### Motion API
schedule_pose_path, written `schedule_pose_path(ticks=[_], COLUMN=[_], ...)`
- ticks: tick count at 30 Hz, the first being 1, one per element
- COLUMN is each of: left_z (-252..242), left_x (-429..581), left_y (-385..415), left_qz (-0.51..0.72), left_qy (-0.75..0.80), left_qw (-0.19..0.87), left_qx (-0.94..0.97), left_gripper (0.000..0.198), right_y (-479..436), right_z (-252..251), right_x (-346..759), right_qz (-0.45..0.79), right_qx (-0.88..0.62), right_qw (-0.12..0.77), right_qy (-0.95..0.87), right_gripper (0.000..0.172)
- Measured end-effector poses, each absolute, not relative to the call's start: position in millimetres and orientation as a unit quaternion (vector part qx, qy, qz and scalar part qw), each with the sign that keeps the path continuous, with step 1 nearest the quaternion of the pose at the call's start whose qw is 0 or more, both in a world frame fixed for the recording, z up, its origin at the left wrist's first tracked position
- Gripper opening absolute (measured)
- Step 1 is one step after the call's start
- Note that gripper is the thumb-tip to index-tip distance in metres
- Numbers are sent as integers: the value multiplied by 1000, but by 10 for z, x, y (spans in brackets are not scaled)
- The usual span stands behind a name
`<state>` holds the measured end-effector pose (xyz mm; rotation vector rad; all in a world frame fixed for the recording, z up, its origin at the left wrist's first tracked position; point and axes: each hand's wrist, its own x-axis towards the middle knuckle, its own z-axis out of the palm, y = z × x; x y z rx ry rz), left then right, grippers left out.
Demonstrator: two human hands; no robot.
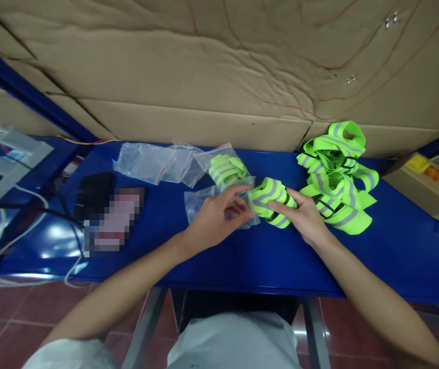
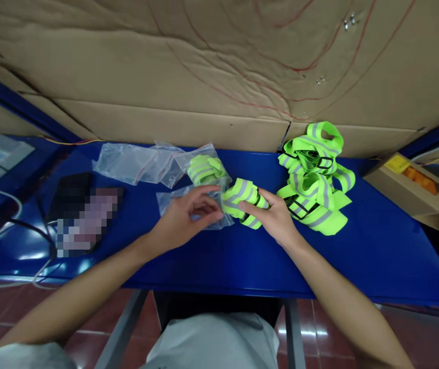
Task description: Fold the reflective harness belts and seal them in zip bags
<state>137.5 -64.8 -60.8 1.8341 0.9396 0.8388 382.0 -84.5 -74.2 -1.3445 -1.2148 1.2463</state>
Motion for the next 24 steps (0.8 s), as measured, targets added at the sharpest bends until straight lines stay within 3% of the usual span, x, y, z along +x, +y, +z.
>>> schedule_pose_path(ticks=[2,4,6,8,12,16,24], left_z=[-576,-565,-602,-678,-830,-884,-931], left_x=[1306,1259,1249,1268,1313,1322,1343], left_y=[-674,-675,-666,-659,-653,-660,-709], left_qz=[280,212,163,139,154,226,226], left_qy=[337,312,328,348,351,343,340], left_qw=[238,65,-13,-29,-23,-23,-5], left_qx=[867,924,931,927,923,912,913], left_gripper=[59,81,112,128,114,112,117], right_y=[-835,-832,-830,-830,-846,-894,-1003], right_z=[-751,-759,-768,-781,-803,-780,-706], right_x=[3823,3815,3799,3783,3756,3738,3740], right_qz=[511,523,536,550,554,505,378], right_qx=[-545,-543,-539,-535,-540,-551,-584], right_qw=[445,438,433,425,409,385,305], right_qy=[-493,-490,-485,-480,-484,-541,-650], right_gripper=[42,41,39,39,48,65,44])
